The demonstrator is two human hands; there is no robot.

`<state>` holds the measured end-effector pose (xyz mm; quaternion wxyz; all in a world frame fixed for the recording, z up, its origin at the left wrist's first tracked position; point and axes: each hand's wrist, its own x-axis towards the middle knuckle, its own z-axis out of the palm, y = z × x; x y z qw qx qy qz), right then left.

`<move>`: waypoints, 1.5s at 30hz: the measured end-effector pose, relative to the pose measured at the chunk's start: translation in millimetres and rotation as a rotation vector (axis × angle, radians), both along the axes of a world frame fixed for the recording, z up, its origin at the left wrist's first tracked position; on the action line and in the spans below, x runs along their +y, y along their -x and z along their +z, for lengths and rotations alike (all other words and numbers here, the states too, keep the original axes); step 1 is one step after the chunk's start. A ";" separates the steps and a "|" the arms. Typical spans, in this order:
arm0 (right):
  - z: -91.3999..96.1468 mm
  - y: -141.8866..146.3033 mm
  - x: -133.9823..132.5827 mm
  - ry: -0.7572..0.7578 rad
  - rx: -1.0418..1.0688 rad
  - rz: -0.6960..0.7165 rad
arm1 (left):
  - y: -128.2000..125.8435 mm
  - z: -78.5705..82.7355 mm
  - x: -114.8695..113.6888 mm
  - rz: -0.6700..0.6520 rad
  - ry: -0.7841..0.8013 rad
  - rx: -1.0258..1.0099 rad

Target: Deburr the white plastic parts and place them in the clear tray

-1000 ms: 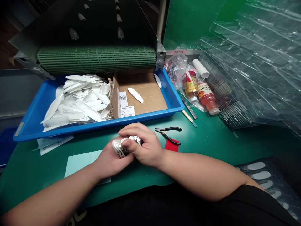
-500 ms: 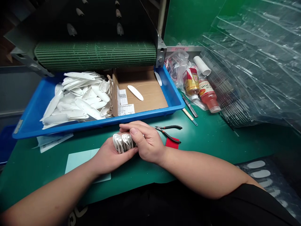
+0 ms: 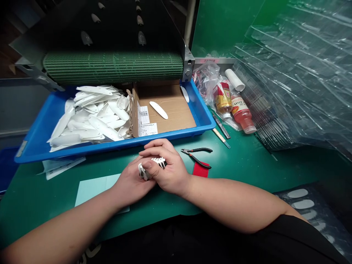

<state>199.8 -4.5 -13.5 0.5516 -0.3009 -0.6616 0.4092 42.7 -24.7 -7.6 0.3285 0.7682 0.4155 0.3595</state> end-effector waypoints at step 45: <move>10.3 -29.6 27.9 0.142 -0.113 0.587 | 13.5 2.7 7.0 -0.231 0.364 -0.058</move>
